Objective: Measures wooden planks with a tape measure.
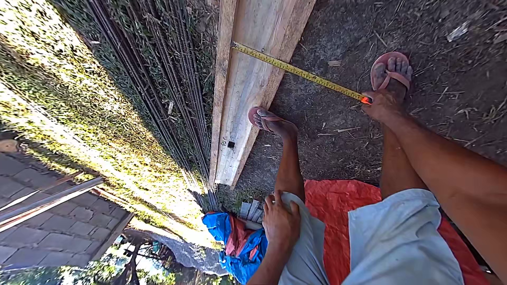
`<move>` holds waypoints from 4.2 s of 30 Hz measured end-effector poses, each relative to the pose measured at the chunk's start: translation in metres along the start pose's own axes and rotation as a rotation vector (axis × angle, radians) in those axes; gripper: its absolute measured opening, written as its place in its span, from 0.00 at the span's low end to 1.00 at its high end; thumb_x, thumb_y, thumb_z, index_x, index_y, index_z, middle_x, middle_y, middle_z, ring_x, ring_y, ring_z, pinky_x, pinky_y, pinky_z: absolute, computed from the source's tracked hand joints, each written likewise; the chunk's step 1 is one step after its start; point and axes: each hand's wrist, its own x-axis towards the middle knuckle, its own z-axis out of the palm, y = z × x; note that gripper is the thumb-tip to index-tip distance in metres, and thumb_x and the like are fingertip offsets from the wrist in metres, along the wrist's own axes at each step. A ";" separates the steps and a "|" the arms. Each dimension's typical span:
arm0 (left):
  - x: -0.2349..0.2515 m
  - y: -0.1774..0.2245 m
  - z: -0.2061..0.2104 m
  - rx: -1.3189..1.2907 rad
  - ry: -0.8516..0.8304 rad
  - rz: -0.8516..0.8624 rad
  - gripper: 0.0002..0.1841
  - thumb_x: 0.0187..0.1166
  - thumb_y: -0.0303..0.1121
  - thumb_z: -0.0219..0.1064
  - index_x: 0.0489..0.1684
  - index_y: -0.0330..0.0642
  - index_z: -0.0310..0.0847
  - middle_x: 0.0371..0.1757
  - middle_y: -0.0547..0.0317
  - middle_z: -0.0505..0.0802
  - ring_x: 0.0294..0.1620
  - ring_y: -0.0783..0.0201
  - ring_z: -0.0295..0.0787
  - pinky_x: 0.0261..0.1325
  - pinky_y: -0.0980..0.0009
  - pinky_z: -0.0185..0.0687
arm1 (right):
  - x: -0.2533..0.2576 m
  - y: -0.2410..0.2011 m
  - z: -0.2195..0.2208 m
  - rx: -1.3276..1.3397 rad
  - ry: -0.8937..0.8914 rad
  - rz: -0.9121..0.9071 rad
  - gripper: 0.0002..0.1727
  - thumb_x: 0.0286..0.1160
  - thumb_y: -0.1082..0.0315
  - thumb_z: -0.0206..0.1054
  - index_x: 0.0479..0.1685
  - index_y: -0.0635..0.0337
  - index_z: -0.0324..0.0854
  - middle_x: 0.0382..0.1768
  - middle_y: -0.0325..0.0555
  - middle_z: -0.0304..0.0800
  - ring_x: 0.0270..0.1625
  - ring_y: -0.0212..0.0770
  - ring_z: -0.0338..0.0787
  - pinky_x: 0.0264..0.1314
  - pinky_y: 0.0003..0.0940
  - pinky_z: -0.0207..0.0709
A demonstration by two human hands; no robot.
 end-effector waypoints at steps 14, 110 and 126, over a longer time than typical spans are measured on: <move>0.001 -0.002 0.003 -0.012 0.004 0.011 0.29 0.80 0.58 0.56 0.80 0.60 0.74 0.75 0.50 0.81 0.73 0.47 0.80 0.60 0.49 0.84 | 0.002 0.004 0.003 0.021 0.017 -0.016 0.26 0.79 0.64 0.69 0.78 0.51 0.81 0.73 0.70 0.79 0.76 0.75 0.75 0.75 0.73 0.66; 0.000 0.001 -0.012 0.024 0.008 0.010 0.28 0.80 0.56 0.56 0.79 0.61 0.75 0.75 0.50 0.81 0.71 0.47 0.81 0.58 0.49 0.84 | 0.011 0.002 0.007 0.036 -0.015 0.006 0.26 0.79 0.64 0.68 0.78 0.50 0.80 0.75 0.67 0.78 0.79 0.75 0.72 0.75 0.75 0.65; -0.002 0.004 -0.012 0.045 0.012 0.000 0.29 0.80 0.57 0.55 0.80 0.61 0.75 0.73 0.51 0.82 0.70 0.47 0.82 0.57 0.49 0.85 | 0.013 0.004 0.009 0.045 -0.008 0.015 0.26 0.78 0.62 0.69 0.78 0.47 0.81 0.75 0.65 0.79 0.79 0.74 0.71 0.74 0.76 0.64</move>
